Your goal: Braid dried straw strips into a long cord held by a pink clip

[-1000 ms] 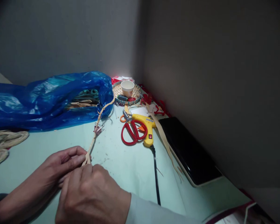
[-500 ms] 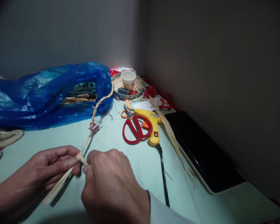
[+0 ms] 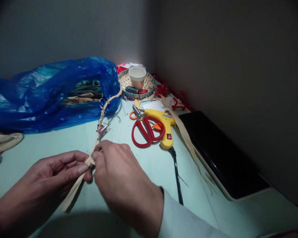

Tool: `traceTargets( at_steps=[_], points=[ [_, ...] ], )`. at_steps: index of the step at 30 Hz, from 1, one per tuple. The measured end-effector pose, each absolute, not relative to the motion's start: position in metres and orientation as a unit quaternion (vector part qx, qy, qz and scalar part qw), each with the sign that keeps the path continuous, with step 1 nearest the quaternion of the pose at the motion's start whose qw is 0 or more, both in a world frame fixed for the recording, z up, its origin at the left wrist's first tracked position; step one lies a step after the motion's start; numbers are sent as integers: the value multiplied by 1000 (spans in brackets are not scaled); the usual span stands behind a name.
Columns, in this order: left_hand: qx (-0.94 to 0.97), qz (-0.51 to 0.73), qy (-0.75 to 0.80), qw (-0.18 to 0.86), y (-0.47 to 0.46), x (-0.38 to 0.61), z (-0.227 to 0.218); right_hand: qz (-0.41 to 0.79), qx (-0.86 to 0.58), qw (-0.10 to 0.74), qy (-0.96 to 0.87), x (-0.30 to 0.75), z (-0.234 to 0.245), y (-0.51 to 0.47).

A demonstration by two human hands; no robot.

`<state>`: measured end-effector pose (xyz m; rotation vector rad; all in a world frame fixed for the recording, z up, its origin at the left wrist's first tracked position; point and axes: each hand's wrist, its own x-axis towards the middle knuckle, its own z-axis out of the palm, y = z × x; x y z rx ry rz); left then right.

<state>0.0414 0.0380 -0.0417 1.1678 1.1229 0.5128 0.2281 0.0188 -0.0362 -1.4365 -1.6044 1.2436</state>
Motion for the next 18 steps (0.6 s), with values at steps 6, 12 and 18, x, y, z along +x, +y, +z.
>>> traceTargets(
  at_steps=[6, 12, 18],
  points=[
    [493, 227, 533, 649, 36, 42, -40, 572, -488, 377, -540, 228, -44, 36],
    [482, 223, 550, 644, 40, 40, -39, 671, -498, 419, -354, 213, -31, 47],
    [492, 191, 576, 624, 39, 43, -36, 662, -512, 414, -359, 213, -34, 54]
  ],
)
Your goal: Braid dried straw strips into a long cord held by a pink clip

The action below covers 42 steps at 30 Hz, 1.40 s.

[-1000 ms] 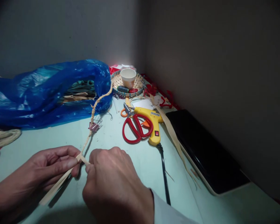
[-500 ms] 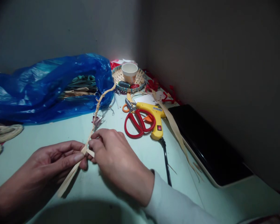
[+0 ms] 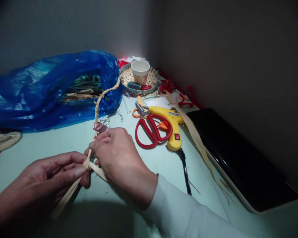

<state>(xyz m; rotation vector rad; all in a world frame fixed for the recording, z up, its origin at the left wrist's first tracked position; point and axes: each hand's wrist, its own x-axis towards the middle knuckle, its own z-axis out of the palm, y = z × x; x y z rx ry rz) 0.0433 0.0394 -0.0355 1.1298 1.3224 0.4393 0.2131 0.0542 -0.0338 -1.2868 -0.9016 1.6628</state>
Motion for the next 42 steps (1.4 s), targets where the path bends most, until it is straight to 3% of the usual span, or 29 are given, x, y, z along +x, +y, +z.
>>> traceTargets(
  at_steps=[9, 24, 35, 42],
  points=[
    [389, 207, 627, 643, 31, 48, -37, 583, -612, 330, -420, 218, -28, 55],
    [374, 313, 699, 523, 28, 56, -39, 676, -520, 382, -356, 221, -27, 60],
    [568, 279, 671, 386, 29, 52, -38, 515, -580, 403, -484, 217, -41, 59],
    [451, 245, 677, 527, 29, 52, -35, 468, -582, 378, -547, 222, -41, 54]
  ],
)
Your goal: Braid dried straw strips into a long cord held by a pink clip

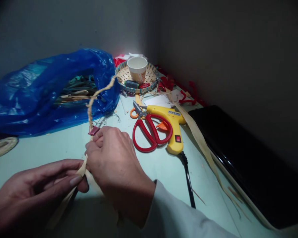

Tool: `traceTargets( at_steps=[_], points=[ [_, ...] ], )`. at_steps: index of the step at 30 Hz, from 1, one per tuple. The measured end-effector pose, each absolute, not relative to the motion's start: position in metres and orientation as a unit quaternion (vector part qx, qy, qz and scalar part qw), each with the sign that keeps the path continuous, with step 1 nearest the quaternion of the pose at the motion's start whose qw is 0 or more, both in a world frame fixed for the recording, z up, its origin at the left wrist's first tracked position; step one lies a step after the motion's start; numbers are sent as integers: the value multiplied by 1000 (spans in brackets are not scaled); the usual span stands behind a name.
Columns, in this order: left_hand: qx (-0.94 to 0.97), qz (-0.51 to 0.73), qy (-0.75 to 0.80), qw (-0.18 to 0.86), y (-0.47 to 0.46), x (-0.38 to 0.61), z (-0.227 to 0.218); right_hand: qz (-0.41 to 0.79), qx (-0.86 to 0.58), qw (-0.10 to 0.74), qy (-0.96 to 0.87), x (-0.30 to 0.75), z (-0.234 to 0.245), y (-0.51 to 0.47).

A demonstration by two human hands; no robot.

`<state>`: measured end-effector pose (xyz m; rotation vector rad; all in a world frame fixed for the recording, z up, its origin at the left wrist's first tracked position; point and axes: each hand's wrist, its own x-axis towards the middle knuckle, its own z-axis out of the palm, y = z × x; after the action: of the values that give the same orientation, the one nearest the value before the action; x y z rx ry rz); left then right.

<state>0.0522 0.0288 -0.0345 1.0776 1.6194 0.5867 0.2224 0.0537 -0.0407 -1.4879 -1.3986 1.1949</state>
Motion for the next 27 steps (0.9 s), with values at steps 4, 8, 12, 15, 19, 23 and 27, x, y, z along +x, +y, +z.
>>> traceTargets(
  at_steps=[4, 8, 12, 15, 19, 23, 27],
  points=[
    [440, 246, 657, 561, 30, 52, -32, 491, -583, 305, -571, 226, -32, 39],
    [459, 238, 621, 589, 30, 50, -31, 536, -571, 235, -575, 223, -27, 27],
    [496, 225, 586, 600, 28, 47, -35, 506, -570, 232, -604, 216, -28, 22],
    [498, 235, 570, 610, 27, 47, -36, 470, -592, 260, -601, 211, -32, 16],
    [529, 202, 580, 585, 29, 47, -32, 445, -605, 304, -585, 209, -35, 10],
    [611, 177, 596, 490, 34, 43, -25, 463, -609, 327, -555, 212, -34, 9],
    [693, 184, 601, 354, 30, 43, -23, 501, -592, 339, -532, 214, -35, 11]
  ],
)
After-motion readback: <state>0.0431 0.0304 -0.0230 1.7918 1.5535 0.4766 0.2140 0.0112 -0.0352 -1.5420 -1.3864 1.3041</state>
